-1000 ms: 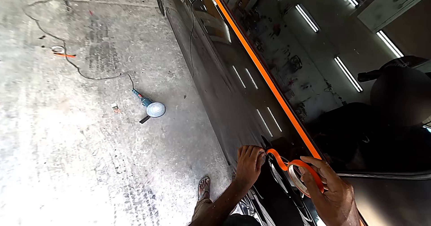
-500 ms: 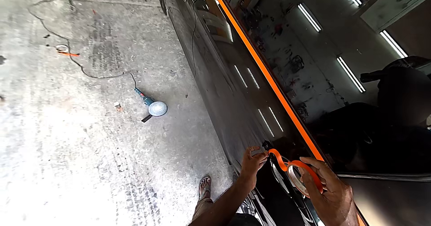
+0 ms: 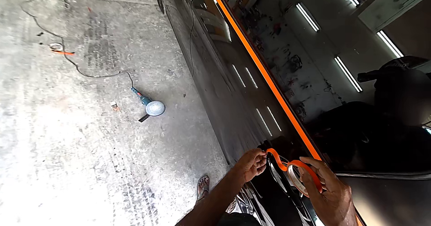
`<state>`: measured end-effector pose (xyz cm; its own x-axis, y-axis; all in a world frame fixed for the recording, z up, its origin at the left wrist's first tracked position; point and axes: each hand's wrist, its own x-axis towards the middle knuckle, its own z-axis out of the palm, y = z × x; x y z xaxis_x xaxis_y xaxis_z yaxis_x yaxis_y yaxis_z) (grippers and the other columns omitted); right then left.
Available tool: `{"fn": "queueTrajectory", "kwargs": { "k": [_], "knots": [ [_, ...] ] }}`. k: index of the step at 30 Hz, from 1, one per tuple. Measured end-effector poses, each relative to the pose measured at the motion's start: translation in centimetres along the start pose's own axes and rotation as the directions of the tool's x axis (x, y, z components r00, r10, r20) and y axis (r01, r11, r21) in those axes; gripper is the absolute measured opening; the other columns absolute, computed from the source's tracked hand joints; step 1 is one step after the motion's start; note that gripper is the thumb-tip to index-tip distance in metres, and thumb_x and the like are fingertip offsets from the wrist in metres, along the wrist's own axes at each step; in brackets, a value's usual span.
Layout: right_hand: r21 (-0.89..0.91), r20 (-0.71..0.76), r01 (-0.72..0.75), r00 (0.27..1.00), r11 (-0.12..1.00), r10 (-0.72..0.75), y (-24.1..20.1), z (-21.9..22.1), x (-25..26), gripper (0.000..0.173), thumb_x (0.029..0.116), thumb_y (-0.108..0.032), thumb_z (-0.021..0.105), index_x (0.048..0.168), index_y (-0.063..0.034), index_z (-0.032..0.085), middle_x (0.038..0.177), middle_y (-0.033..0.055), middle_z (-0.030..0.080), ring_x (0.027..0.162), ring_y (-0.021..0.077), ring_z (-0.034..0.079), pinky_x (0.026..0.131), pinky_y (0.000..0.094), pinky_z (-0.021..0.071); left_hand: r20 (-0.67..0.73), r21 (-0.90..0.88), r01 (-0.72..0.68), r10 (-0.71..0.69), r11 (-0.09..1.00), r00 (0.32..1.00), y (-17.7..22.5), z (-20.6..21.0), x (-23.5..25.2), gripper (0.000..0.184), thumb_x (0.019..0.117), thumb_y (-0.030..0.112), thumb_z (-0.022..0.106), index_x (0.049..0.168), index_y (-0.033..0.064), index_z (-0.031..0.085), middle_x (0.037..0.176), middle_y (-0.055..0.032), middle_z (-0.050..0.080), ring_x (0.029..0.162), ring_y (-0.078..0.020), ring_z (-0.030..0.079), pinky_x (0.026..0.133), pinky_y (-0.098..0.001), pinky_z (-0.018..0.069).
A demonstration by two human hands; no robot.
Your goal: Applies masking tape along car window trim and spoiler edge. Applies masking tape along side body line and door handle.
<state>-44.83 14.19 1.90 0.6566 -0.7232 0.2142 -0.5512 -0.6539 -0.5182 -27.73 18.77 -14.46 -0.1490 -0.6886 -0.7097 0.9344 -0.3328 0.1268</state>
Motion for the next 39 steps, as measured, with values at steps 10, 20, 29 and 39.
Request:
{"fn": "queueTrajectory", "kwargs": {
  "k": [10, 20, 29, 39],
  "knots": [
    [0.047, 0.007, -0.011, 1.000, 0.999, 0.010, 0.0, 0.7, 0.6, 0.034, 0.0996, -0.033, 0.063, 0.120, -0.0070, 0.071, 0.093, -0.0015, 0.076, 0.075, 0.0022, 0.071, 0.064, 0.0218, 0.0616, 0.023, 0.225, 0.024, -0.030, 0.974, 0.999, 1.4, -0.4, -0.3, 0.018, 0.0977, 0.012, 0.068, 0.113, 0.0114, 0.058, 0.105, -0.0053, 0.068, 0.095, -0.0160, 0.068, 0.083, -0.0363, 0.0569],
    [-0.001, -0.067, -0.026, 0.997, 1.000, 0.026, -0.2, -0.7, 1.4, 0.033, 0.1001, -0.032, 0.063, 0.120, -0.0068, 0.071, 0.084, -0.0029, 0.072, 0.064, 0.0021, 0.066, 0.051, 0.0210, 0.0571, 0.127, 0.533, -0.631, 0.684, 0.564, 0.718, -3.1, -0.6, -1.1, 0.021, 0.0916, 0.009, 0.070, 0.111, 0.0039, 0.068, 0.108, -0.0072, 0.072, 0.099, -0.0146, 0.071, 0.087, -0.0295, 0.0598],
    [0.083, -0.077, -0.040, 0.996, 0.996, 0.047, -1.7, -2.0, 0.7, 0.029, 0.1001, -0.022, 0.064, 0.121, -0.0026, 0.069, 0.090, 0.0001, 0.074, 0.066, 0.0046, 0.068, 0.052, 0.0214, 0.0578, 0.195, 0.546, -0.735, 0.792, 0.402, 0.578, -3.6, -0.2, -1.0, 0.019, 0.0988, 0.007, 0.058, 0.113, 0.0045, 0.070, 0.109, -0.0052, 0.073, 0.102, -0.0127, 0.070, 0.090, -0.0278, 0.0588],
    [0.278, -0.073, -0.068, 0.993, 0.958, 0.092, -3.2, -2.8, -0.9, 0.026, 0.0989, -0.011, 0.065, 0.122, 0.0019, 0.066, 0.086, 0.0024, 0.073, 0.060, 0.0080, 0.066, 0.047, 0.0233, 0.0559, 0.247, 0.619, -0.750, 0.849, 0.232, 0.466, -3.3, -0.2, -0.5, 0.019, 0.0999, 0.007, 0.056, 0.109, 0.0042, 0.072, 0.107, -0.0047, 0.073, 0.099, -0.0105, 0.071, 0.091, -0.0269, 0.0589]
  ]
}}
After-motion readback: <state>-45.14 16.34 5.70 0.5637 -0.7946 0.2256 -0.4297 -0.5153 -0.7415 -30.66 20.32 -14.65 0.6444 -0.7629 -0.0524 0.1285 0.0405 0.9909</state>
